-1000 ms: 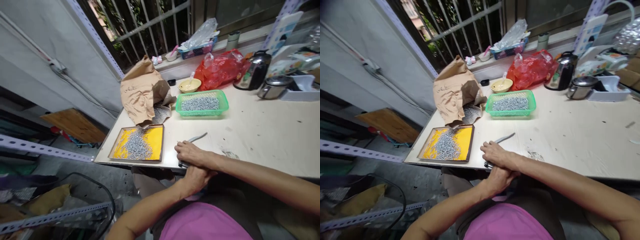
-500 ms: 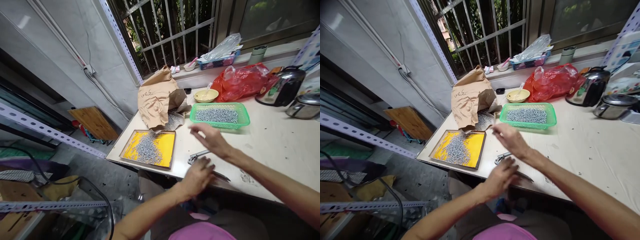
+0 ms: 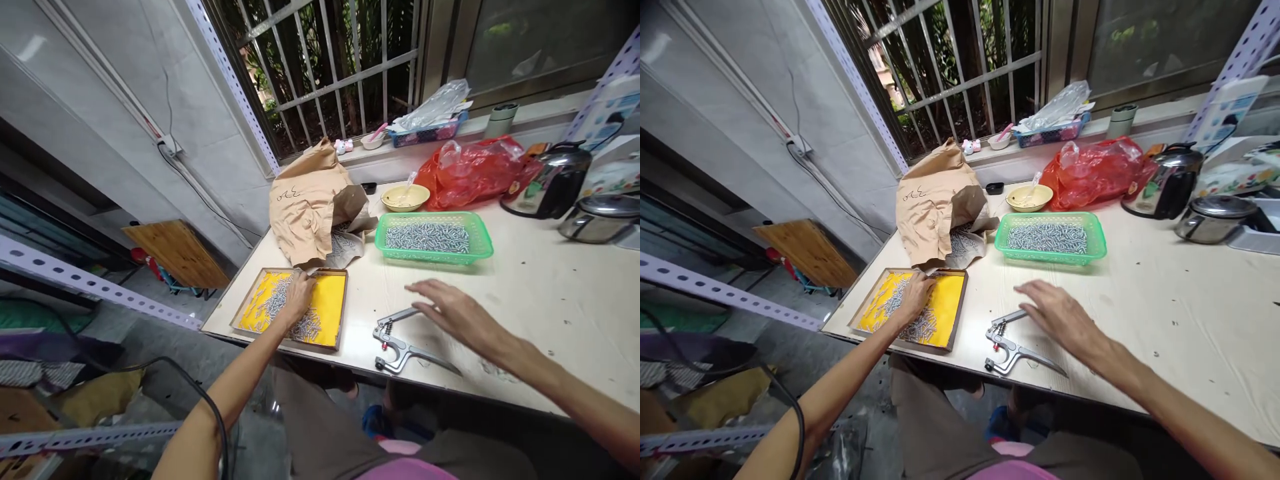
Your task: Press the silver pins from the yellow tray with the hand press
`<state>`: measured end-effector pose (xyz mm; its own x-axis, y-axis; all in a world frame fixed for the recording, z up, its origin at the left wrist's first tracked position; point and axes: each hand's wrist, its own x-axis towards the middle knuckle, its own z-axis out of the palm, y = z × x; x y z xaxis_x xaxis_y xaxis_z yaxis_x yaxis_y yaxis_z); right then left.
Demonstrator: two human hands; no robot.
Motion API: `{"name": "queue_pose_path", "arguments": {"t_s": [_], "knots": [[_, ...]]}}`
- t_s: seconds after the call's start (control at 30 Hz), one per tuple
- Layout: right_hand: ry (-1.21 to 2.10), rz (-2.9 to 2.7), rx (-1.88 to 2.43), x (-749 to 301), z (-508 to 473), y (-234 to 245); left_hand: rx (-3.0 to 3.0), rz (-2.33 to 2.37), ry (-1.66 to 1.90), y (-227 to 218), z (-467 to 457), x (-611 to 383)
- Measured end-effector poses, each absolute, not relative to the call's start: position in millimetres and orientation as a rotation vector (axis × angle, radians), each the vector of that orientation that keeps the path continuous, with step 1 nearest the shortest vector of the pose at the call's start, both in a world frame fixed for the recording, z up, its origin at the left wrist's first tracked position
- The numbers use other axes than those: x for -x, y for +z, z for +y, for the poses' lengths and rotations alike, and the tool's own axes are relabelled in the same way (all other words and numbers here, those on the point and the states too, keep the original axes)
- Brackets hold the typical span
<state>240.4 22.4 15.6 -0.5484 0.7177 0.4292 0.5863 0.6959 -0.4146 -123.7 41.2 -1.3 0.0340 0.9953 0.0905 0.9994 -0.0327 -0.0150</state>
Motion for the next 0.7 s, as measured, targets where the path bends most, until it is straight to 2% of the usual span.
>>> {"name": "queue_pose_path", "arguments": {"t_s": [0.17, 0.27, 0.47, 0.57, 0.7], "knots": [[0.469, -2.380, 1.055, -247, -27, -18, 2.281, -2.078, -0.072, 0, 54, 125], [0.516, -2.393, 1.099, -252, -38, -22, 2.318, -2.155, -0.240, 8, 51, 113], [0.554, -2.383, 1.135, -250, -47, -24, 2.594, -2.911, -0.871, 12, 2, 45], [0.527, -2.406, 1.165, -246, -50, -26, 2.599, -3.281, -0.966, 7, -23, 13], [0.469, -2.393, 1.241, -242, -54, -29, 2.528, -3.450, -0.883, 1, -33, -6]]}}
